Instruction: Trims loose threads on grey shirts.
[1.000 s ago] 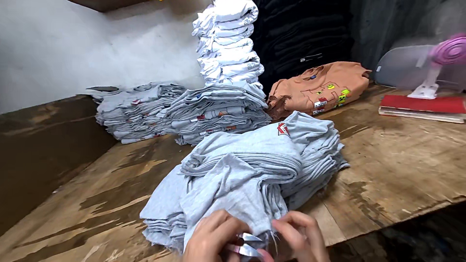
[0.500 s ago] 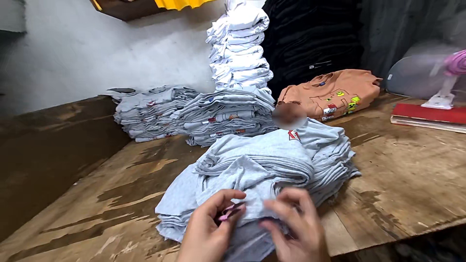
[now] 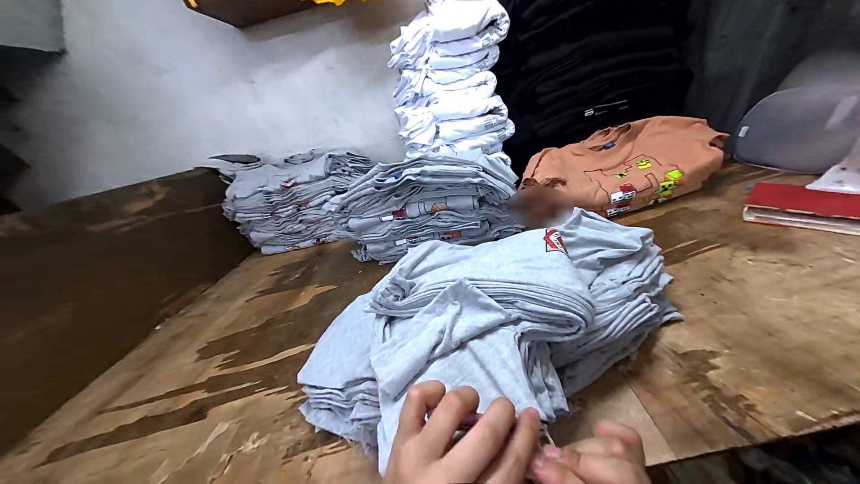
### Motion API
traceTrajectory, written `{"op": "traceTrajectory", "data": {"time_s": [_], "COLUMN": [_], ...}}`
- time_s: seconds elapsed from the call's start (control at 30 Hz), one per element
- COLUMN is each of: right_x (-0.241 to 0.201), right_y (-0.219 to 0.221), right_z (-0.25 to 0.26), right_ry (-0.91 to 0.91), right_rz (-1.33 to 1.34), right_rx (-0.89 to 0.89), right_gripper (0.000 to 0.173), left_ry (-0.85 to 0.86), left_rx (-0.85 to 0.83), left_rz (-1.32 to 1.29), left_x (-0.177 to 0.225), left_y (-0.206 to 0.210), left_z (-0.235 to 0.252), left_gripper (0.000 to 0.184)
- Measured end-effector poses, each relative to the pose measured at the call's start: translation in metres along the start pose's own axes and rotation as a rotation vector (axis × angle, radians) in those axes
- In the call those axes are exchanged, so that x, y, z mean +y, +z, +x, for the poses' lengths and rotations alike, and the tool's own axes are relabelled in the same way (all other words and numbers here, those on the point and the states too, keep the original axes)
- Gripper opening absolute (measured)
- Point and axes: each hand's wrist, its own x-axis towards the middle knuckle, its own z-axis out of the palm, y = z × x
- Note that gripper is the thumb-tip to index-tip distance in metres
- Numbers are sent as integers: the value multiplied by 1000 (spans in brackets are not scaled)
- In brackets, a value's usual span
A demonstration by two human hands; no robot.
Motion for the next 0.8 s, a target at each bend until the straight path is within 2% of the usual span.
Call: {"op": "traceTrajectory", "data": {"time_s": [0.13,0.23,0.3,0.4,0.43,0.47,0.53,0.6,0.63,0.67,0.7,0.73,0.77,0.8], "right_x": [2,3,2,-3,-2,0,5,21,27,31,29,26,23,22], "right_y": [0,-7,-8,5,13,22,36,43,43,42,40,38,35,31], "right_z": [-3,-6,-4,10,15,18,28,34,35,34,34,33,31,25], "right_ry": [42,117,221,338,337,343,487,626,616,546,456,359,257,162], "right_rz": [62,48,-93,-102,-36,88,417,668,729,695,552,344,127,-20], "right_rx": [32,45,33,50,70,104,145,168,130,64,2,-37,-57,-20], "right_gripper": [8,5,19,44,44,35,18,13,17,31,49,55,43,24], "left_ry": [-15,-135,-257,-336,-350,-365,-474,-634,-706,-763,-804,-836,-856,-862], "left_rx": [14,-5,-91,-154,-163,-162,-131,-117,-119,-122,-125,-123,-120,-125], "left_rz": [38,-8,-88,-264,-338,-406,-491,-595,-657,-705,-734,-754,-774,-797], "left_x": [-2,-3,-7,-18,-22,-25,-28,-31,-33,-34,-35,-35,-35,-34], "left_y": [-5,-9,-12,-10,-9,-8,-2,3,5,7,7,7,7,6], "left_z": [-3,-5,-4,-4,-2,1,6,12,14,17,19,21,22,22], "left_gripper": [14,21,35,13,11,11,12,20,25,28,29,29,29,30]}}
